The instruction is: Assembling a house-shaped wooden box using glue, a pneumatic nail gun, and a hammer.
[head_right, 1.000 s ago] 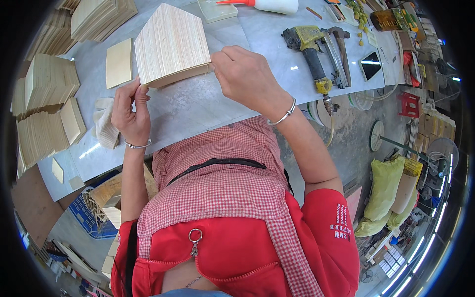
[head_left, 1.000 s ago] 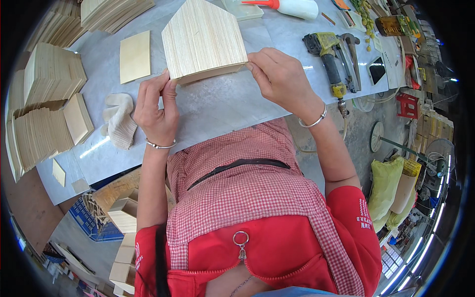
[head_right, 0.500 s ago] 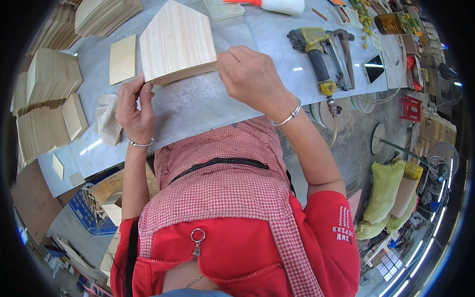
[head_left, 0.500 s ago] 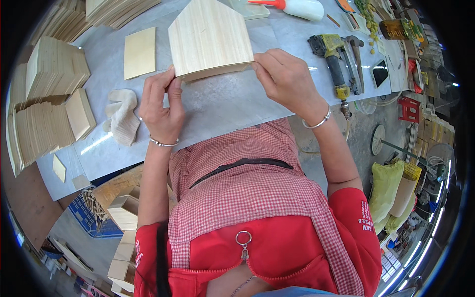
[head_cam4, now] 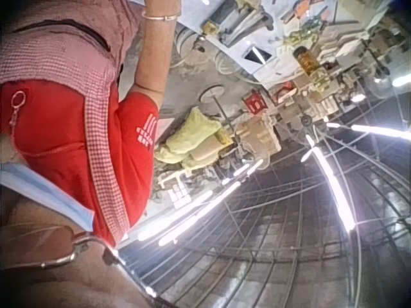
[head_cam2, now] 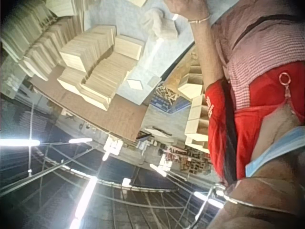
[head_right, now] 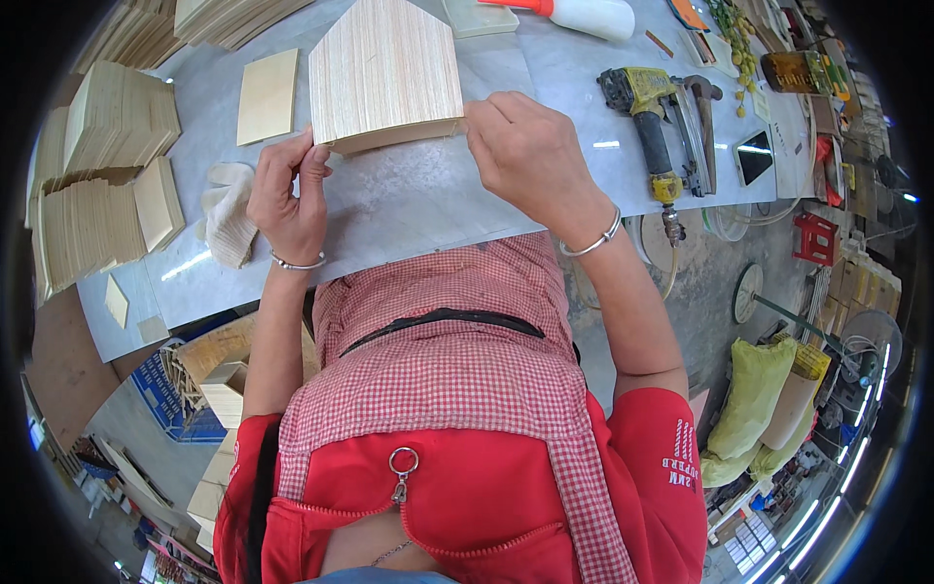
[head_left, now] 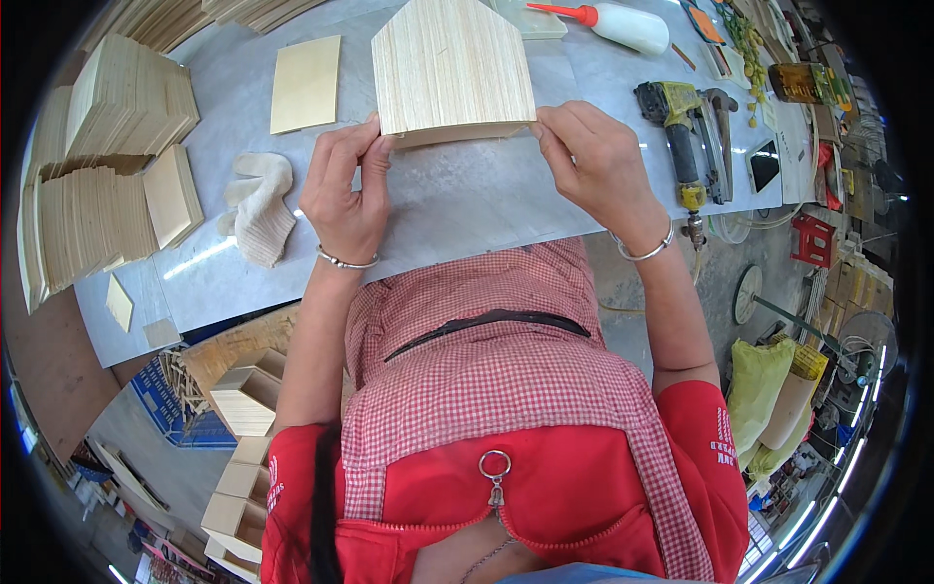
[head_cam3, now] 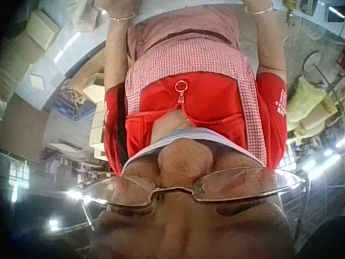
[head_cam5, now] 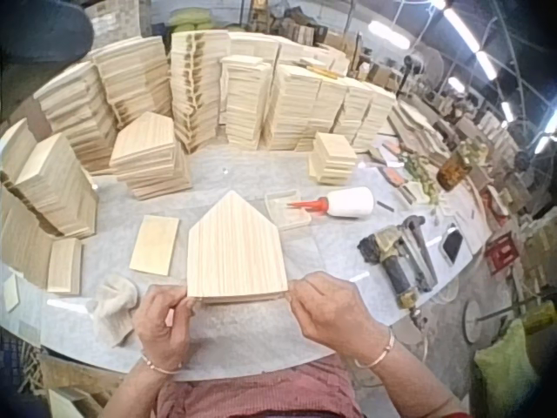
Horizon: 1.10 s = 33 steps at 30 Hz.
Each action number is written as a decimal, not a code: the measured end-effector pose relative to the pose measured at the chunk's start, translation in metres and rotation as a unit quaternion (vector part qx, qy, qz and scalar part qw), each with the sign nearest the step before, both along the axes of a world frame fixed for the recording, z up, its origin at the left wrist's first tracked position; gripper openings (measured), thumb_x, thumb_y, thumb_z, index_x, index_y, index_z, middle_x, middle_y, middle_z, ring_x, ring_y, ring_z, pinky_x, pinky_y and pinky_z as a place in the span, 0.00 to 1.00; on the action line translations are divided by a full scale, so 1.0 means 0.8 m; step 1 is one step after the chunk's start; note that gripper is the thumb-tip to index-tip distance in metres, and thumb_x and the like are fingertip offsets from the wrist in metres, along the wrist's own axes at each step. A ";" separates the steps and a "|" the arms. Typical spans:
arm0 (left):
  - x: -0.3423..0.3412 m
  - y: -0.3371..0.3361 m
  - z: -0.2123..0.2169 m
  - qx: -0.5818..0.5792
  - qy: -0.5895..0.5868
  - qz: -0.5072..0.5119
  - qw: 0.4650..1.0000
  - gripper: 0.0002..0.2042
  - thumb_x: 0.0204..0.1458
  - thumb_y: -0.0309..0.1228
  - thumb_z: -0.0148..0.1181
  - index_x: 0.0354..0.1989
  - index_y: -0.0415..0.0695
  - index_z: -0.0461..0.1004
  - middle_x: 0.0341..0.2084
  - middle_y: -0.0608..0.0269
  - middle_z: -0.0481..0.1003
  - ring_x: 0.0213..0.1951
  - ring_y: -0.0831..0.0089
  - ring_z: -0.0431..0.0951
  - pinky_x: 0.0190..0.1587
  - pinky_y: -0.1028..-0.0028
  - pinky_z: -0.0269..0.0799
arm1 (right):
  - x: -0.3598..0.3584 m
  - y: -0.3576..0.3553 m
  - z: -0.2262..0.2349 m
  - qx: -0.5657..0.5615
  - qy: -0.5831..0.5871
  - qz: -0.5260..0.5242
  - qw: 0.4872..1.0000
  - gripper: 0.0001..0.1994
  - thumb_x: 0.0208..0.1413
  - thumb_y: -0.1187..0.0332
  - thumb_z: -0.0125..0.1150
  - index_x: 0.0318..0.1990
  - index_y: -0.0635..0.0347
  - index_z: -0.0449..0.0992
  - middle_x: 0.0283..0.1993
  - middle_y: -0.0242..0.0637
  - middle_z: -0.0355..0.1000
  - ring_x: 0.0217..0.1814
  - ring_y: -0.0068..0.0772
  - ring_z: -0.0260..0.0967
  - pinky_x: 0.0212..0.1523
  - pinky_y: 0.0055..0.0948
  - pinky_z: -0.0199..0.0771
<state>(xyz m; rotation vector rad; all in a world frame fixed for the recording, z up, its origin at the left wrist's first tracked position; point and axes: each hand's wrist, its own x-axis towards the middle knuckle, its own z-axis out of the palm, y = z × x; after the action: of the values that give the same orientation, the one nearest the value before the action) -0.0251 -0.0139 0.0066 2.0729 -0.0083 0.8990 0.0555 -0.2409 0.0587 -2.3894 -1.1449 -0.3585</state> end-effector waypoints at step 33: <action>0.007 0.019 0.009 0.069 -0.017 -0.044 0.996 0.12 0.45 0.22 0.65 0.40 0.40 0.78 0.33 0.57 0.77 0.34 0.69 0.78 0.35 0.75 0.75 | 0.001 0.001 0.003 -0.016 -0.002 -0.003 1.000 0.03 0.46 0.75 0.58 0.28 0.62 0.70 0.22 0.36 0.64 0.27 0.35 0.67 0.26 0.30 0.69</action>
<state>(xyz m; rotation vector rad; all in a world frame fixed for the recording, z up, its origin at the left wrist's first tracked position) -0.0192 0.0010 0.0137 2.1668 -0.1837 0.9021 0.0563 -0.2401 0.0614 -2.4203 -1.1550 -0.3503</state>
